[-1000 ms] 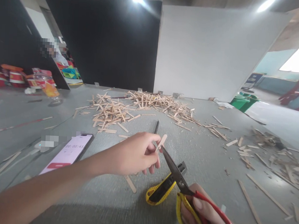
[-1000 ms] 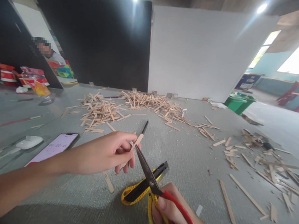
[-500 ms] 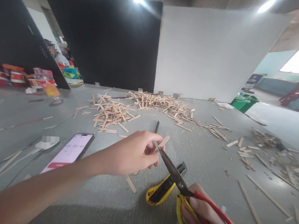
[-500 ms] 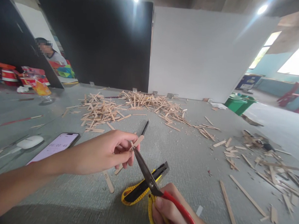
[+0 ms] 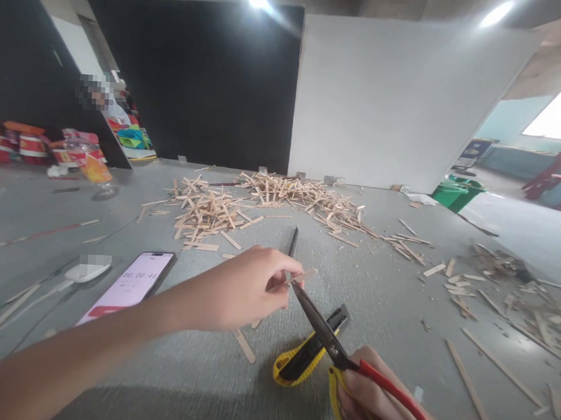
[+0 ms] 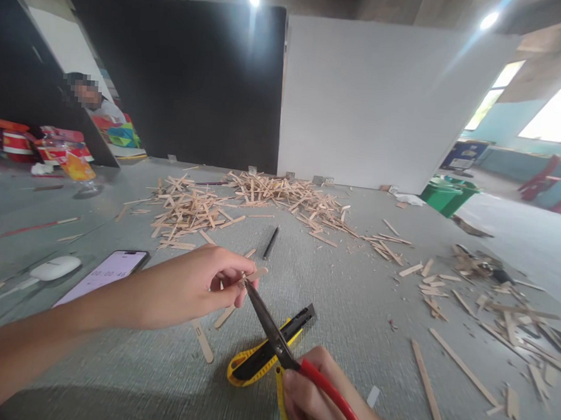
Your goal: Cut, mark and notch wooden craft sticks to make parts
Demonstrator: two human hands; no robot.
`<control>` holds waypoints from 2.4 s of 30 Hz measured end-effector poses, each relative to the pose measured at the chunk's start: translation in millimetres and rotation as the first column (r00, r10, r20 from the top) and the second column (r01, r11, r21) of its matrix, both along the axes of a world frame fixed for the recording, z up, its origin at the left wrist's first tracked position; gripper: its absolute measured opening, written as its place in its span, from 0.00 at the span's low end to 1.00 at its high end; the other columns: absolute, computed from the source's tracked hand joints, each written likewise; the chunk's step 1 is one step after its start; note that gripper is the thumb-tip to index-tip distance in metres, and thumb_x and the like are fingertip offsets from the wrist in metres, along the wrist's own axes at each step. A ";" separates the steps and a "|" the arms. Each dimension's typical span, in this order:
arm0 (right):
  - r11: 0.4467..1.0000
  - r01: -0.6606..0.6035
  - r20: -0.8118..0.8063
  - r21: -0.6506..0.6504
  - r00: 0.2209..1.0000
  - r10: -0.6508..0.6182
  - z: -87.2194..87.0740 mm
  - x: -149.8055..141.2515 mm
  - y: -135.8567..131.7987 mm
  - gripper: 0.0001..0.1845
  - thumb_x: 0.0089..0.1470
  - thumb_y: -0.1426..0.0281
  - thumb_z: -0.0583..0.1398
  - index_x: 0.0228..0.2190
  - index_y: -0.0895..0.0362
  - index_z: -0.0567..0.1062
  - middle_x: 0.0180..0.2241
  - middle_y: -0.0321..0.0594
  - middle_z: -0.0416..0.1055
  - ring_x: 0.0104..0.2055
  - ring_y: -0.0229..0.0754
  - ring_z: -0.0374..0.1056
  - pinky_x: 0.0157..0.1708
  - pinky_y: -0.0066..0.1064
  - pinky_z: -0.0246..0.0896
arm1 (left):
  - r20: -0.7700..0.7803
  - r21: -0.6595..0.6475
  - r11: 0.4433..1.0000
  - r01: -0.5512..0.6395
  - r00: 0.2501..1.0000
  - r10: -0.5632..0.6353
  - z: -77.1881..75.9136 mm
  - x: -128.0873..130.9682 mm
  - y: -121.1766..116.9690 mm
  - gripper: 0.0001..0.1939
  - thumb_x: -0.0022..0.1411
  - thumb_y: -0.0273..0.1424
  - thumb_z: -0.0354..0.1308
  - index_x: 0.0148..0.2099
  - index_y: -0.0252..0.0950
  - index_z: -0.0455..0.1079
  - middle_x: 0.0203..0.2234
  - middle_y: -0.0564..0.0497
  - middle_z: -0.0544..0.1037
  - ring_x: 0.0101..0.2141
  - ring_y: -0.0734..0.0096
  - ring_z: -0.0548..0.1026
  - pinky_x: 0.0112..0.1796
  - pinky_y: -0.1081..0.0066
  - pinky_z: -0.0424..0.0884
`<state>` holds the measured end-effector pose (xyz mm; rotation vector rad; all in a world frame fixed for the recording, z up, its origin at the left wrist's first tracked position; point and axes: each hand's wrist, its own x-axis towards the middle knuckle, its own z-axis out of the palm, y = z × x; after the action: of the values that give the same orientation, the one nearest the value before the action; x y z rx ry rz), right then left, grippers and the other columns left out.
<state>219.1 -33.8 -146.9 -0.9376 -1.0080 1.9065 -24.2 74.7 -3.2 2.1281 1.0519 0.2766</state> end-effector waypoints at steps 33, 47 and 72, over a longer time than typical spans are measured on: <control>0.994 0.056 -0.166 -0.099 0.984 -0.072 -20.4 -15.5 15.5 0.37 0.58 0.42 0.61 0.11 0.53 0.60 0.05 0.24 0.48 0.06 0.27 0.42 0.06 0.22 0.37 | -0.128 0.054 0.994 -0.096 0.986 0.102 -17.9 -21.6 43.4 0.10 0.70 0.38 0.51 0.39 0.37 0.67 0.24 0.51 0.79 0.19 0.74 0.72 0.23 0.71 0.61; 0.995 -0.073 -0.080 0.070 0.994 0.078 -12.3 -14.4 22.1 0.39 0.62 0.43 0.55 0.09 0.52 0.59 0.04 0.27 0.50 0.04 0.28 0.44 0.05 0.18 0.45 | -0.271 0.025 1.000 0.014 0.963 -0.006 -35.3 -16.7 53.3 0.10 0.67 0.36 0.56 0.43 0.35 0.73 0.32 0.48 0.81 0.28 0.68 0.76 0.28 0.70 0.65; 0.813 -0.417 0.853 0.406 -0.145 -0.501 21.2 80.1 85.3 0.14 0.63 0.63 0.57 0.27 0.55 0.71 0.28 0.47 0.74 0.26 0.48 0.71 0.26 0.35 0.60 | -0.502 -0.103 0.995 0.012 0.862 -0.063 -41.3 -11.1 52.5 0.17 0.72 0.37 0.60 0.58 0.35 0.71 0.52 0.44 0.76 0.46 0.59 0.78 0.46 0.56 0.78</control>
<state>299.2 51.5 -125.7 -2.0432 -2.2180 0.0643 -35.3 127.2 -44.5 2.1799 1.2805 -0.3733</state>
